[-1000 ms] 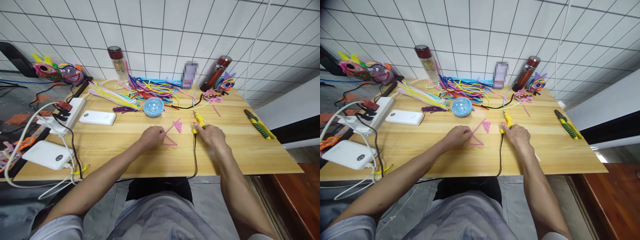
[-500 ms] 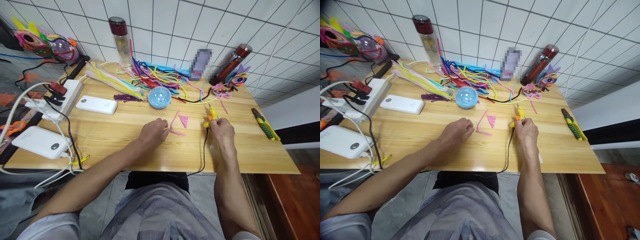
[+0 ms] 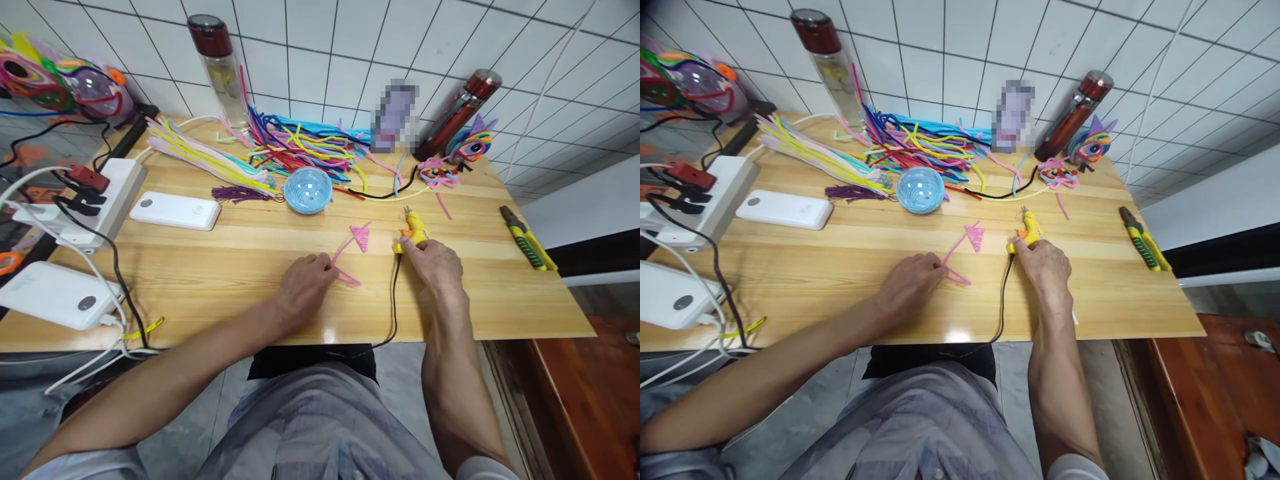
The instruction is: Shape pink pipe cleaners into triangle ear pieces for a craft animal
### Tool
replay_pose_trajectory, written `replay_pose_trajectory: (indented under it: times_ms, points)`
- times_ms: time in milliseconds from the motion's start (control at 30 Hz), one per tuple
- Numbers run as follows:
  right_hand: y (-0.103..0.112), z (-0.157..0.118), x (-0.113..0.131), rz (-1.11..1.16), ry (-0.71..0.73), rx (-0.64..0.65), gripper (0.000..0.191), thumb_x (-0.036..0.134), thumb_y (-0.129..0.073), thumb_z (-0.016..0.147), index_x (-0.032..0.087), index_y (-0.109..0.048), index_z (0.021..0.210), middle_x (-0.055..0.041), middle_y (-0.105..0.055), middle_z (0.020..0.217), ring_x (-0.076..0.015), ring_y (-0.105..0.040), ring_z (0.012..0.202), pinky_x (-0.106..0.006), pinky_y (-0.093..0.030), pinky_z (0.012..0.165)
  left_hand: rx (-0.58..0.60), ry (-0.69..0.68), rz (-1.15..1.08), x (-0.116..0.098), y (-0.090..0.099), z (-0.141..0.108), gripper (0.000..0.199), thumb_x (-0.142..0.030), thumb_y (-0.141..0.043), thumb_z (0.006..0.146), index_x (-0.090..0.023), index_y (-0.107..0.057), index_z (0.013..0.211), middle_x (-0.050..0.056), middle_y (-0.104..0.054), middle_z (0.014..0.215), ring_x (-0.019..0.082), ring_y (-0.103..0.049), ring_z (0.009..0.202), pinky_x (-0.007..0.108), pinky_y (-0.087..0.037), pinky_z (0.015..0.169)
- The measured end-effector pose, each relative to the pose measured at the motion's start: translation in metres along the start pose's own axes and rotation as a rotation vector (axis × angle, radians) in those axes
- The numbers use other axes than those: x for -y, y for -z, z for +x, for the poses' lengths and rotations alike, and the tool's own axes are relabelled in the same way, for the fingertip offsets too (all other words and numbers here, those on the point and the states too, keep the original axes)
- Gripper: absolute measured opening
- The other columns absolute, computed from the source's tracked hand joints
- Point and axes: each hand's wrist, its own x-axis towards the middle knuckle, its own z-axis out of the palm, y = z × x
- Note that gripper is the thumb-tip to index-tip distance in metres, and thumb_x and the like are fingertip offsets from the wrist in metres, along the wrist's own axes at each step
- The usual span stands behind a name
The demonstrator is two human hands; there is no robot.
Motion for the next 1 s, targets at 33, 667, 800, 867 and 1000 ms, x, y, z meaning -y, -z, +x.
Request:
replay_pose_trajectory:
  times_ms: [33,667,800,867,1000]
  points:
    - [0.0,0.002,-0.001,-0.002,0.003,0.007,0.065,0.07,-0.051,0.098,0.016,-0.086,0.099,-0.0294,-0.083,0.108,-0.0427,-0.078,0.106,-0.043,-0.049,0.08,-0.018,-0.001,0.003,0.002,-0.003,-0.003,0.029,-0.012,-0.05,0.108,-0.017,-0.078,0.115,0.014,-0.072,0.128,0.028,-0.07,0.112,0.042,-0.057,0.095]
    - [-0.003,-0.03,-0.006,0.241,0.093,-0.252,0.032,0.054,-0.066,0.094,0.022,-0.072,0.098,-0.0159,-0.08,0.095,-0.0341,-0.073,0.09,-0.045,-0.05,0.082,-0.192,-0.074,0.135,0.001,-0.036,-0.033,0.041,-0.018,-0.05,0.11,-0.016,-0.067,0.147,0.012,-0.071,0.144,0.027,-0.065,0.11,0.044,-0.053,0.087]
    - [-0.015,-0.082,0.027,0.283,0.467,0.007,0.021,0.044,-0.067,0.093,0.024,-0.072,0.088,-0.0061,-0.078,0.085,-0.0235,-0.069,0.077,-0.035,-0.045,0.074,-0.243,-0.049,0.106,0.0,-0.038,-0.032,0.037,-0.027,-0.047,0.114,-0.016,-0.07,0.141,0.012,-0.073,0.139,0.027,-0.065,0.108,0.044,-0.053,0.086]
    - [-0.024,-0.098,0.043,0.232,0.523,0.055,0.018,0.041,-0.068,0.093,0.024,-0.072,0.088,-0.0046,-0.077,0.085,-0.022,-0.067,0.076,-0.033,-0.04,0.07,-0.243,-0.047,0.101,-0.001,-0.038,-0.032,0.035,-0.026,-0.048,0.113,-0.017,-0.072,0.137,0.012,-0.072,0.141,0.027,-0.065,0.108,0.044,-0.053,0.086]
    - [-0.033,-0.106,0.059,0.147,0.536,0.092,0.012,0.035,-0.069,0.092,0.024,-0.069,0.088,-0.0041,-0.078,0.088,-0.0217,-0.067,0.076,-0.032,-0.034,0.067,-0.197,-0.084,0.096,0.0,-0.035,-0.033,0.035,-0.017,-0.046,0.112,-0.016,-0.073,0.134,0.012,-0.072,0.142,0.026,-0.064,0.11,0.042,-0.052,0.086]
